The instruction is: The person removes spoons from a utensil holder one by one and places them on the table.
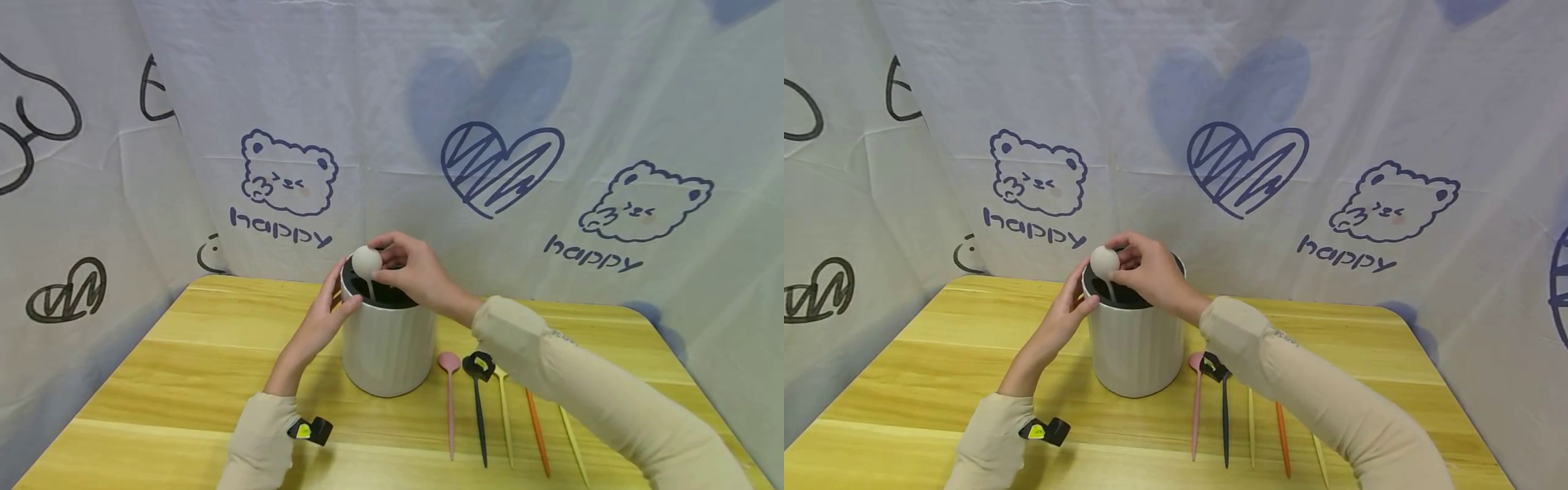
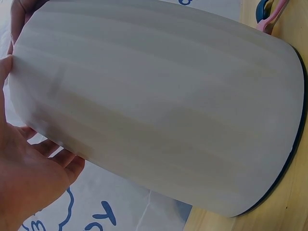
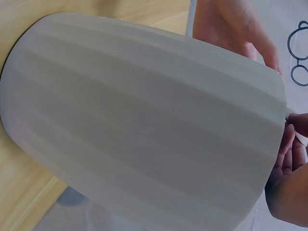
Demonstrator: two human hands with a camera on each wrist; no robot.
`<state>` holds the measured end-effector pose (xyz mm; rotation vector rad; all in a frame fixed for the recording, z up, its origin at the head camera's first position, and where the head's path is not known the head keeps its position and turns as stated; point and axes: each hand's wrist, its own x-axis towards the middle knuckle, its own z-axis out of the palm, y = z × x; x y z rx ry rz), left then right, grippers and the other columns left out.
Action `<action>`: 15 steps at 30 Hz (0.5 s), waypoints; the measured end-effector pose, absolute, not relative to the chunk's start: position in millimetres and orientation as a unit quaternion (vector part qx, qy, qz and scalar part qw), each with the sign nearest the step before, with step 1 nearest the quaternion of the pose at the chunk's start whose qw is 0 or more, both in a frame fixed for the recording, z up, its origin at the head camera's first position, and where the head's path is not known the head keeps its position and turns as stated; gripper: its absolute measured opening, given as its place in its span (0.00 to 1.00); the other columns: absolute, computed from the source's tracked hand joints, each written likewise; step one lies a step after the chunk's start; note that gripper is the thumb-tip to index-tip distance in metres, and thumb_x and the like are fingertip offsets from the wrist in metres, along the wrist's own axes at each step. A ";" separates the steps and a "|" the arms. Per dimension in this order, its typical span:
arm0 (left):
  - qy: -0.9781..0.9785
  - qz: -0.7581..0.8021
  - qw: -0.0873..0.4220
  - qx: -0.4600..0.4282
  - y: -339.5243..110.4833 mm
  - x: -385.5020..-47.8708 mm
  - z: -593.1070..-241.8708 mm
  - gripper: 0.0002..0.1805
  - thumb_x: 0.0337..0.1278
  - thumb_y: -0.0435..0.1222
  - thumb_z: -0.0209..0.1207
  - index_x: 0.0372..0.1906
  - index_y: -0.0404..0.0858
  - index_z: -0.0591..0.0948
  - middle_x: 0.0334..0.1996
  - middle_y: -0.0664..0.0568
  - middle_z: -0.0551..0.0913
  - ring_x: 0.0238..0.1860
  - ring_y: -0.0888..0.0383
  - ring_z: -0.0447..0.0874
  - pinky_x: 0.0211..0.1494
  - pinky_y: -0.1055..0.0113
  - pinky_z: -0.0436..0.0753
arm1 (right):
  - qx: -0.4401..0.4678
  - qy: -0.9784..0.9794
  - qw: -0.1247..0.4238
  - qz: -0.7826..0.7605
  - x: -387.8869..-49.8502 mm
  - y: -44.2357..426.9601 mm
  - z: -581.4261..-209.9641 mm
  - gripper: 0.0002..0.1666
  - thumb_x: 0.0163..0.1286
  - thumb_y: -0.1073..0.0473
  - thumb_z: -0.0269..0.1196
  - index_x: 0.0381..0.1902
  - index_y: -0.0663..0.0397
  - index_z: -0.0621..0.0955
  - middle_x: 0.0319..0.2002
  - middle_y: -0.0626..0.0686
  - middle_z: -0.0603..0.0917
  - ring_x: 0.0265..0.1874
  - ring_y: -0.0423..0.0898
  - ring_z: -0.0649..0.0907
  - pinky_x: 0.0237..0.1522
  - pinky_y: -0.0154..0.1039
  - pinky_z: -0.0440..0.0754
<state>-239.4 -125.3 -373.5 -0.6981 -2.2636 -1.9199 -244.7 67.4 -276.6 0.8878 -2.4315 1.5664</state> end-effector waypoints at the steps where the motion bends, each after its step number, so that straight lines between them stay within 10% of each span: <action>1: -0.742 -0.628 0.047 -0.228 -125.1 -239.4 -373.7 0.41 0.65 0.43 0.52 0.77 0.41 0.46 0.75 0.43 0.49 0.73 0.46 0.49 0.72 0.47 0.52 | 0.291 -0.801 0.058 0.519 -245.0 68.1 -276.2 0.22 0.58 0.73 0.66 0.52 0.66 0.78 0.36 0.60 0.84 0.35 0.51 0.83 0.42 0.39 0.82; 15: -0.747 -0.624 0.048 -0.224 -123.6 -238.5 -376.2 0.41 0.66 0.44 0.52 0.77 0.42 0.46 0.76 0.45 0.47 0.74 0.46 0.48 0.72 0.47 0.52 | 0.267 -0.794 0.060 0.542 -243.7 77.4 -264.5 0.24 0.60 0.72 0.66 0.55 0.64 0.77 0.38 0.61 0.84 0.32 0.49 0.82 0.31 0.35 0.81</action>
